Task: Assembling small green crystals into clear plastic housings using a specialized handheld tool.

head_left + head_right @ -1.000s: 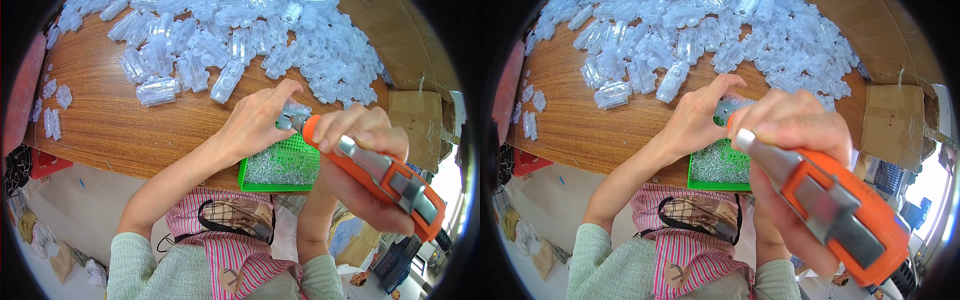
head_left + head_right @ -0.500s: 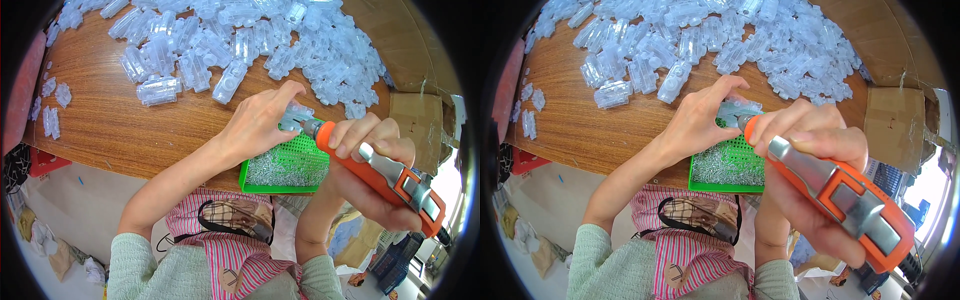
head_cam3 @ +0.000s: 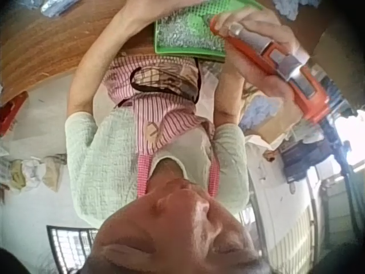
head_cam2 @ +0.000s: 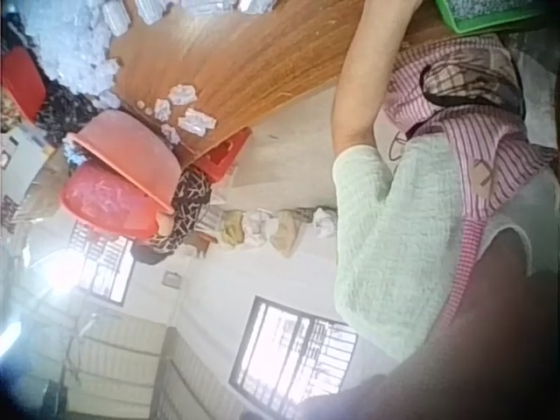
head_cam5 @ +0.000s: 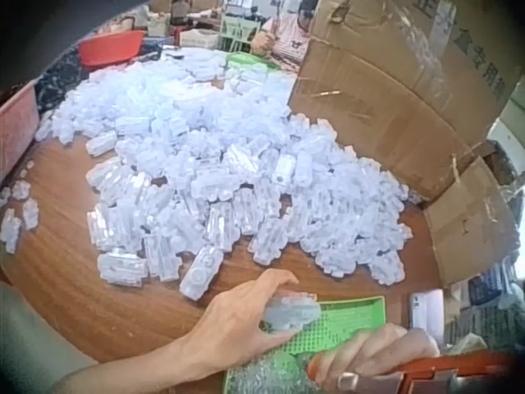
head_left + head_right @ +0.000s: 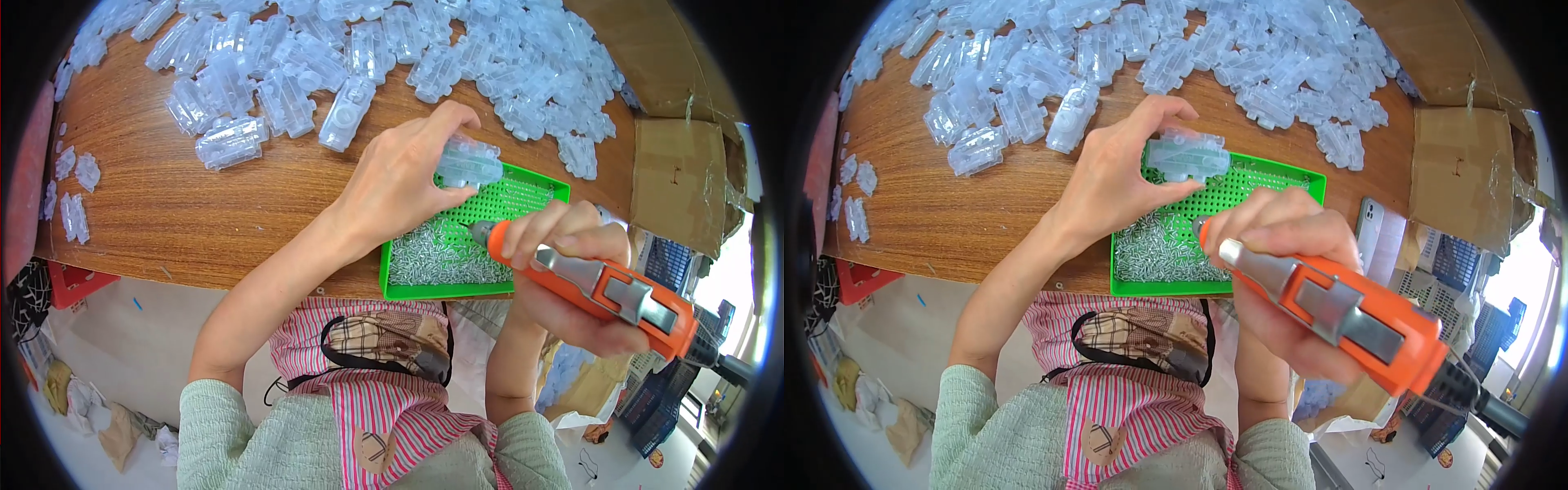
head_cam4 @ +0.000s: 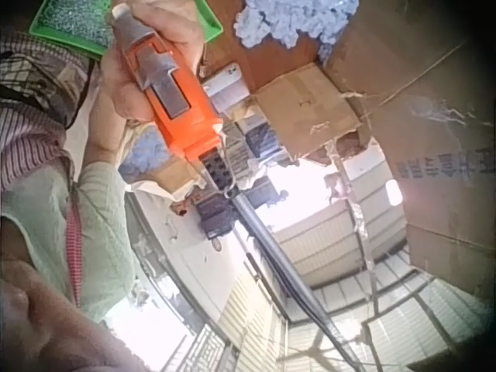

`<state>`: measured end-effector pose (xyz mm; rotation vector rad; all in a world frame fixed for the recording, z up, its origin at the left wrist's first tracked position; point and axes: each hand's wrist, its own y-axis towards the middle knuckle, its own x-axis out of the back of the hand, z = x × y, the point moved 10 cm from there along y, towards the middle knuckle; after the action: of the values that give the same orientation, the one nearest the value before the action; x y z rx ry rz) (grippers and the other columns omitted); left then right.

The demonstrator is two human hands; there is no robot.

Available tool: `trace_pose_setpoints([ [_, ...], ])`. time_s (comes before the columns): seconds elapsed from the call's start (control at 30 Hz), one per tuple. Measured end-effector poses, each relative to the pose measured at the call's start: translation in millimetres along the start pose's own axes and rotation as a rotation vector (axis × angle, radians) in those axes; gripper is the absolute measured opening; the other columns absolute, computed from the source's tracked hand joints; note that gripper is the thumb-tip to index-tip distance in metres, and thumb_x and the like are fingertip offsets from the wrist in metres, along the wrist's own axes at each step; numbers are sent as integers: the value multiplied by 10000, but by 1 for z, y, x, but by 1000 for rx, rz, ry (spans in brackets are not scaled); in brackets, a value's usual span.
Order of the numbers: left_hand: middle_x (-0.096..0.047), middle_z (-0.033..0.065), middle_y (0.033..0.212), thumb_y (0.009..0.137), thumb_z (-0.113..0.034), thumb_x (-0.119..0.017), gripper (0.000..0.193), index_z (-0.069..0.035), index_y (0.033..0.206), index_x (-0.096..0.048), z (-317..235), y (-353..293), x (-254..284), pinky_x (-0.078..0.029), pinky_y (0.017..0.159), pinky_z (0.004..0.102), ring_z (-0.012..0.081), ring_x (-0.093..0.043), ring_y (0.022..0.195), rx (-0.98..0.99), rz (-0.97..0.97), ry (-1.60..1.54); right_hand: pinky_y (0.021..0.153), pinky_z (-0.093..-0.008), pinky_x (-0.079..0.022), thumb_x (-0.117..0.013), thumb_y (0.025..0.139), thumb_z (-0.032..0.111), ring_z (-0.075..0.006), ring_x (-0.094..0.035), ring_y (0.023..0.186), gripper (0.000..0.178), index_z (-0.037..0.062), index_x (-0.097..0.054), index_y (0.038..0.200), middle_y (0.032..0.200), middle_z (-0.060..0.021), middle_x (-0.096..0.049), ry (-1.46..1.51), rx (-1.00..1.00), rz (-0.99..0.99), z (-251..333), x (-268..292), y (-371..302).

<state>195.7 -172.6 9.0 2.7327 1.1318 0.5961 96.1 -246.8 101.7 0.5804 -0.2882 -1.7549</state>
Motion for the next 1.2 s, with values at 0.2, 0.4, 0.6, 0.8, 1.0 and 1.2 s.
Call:
trace_pose_setpoints([
  [0.2, -644, 112, 1088, 650, -85, -816, 611, -49, 1174, -504, 1, 1, 0, -540, 831, 345, 256, -662, 998, -20, -4, 3, 575, -322, -482, -557, 633, 855, -204, -556, 679, 979, -44, -546, 1021, 811, -121, -559, 74, 26, 30, -19, 4, -6],
  [0.4, -648, 119, 1082, 643, -75, -818, 616, -50, 1174, -507, 0, 0, 0, -542, 830, 342, 257, -663, 1000, -21, -10, -3, 597, -331, -487, -548, 640, 853, -210, -567, 695, 961, -35, -552, 1008, 801, -109, -559, 55, -21, 42, -22, 3, -9],
  [0.6, -653, 124, 1078, 647, -81, -816, 631, -58, 1186, -490, 2, -1, 0, -541, 835, 354, 267, -662, 1001, -3, -12, -10, 553, -352, -479, -538, 671, 849, -219, -568, 659, 944, -40, -551, 989, 785, -108, -549, -12, -7, 3, -11, 2, -6],
  [0.8, -668, 129, 1058, 662, -94, -806, 648, -63, 1208, -458, 1, -2, 1, -537, 829, 363, 285, -664, 993, -10, -11, -40, 537, -309, -428, -542, 708, 825, -191, -537, 673, 907, -23, -553, 1031, 811, -87, -503, -43, 76, 125, 33, -23, 32],
  [1.0, -655, 106, 987, 655, -94, -788, 549, -81, 1146, -542, -14, -4, 5, -502, 825, 399, 311, -624, 960, -175, -82, 76, 540, -331, -449, -471, 753, 825, -202, -542, 637, 906, -24, -564, 1055, 806, -75, -489, 8, -3, 91, 20, -8, 30],
  [1.2, -658, 76, 1005, 570, -120, -855, 695, -46, 1205, -584, -40, -6, 32, -485, 873, 342, 197, -630, 960, -167, -39, -175, 593, -364, -519, -502, 686, 856, -225, -576, 684, 982, -70, -526, 1014, 824, -141, -565, 55, 43, -24, 24, 19, 14],
])
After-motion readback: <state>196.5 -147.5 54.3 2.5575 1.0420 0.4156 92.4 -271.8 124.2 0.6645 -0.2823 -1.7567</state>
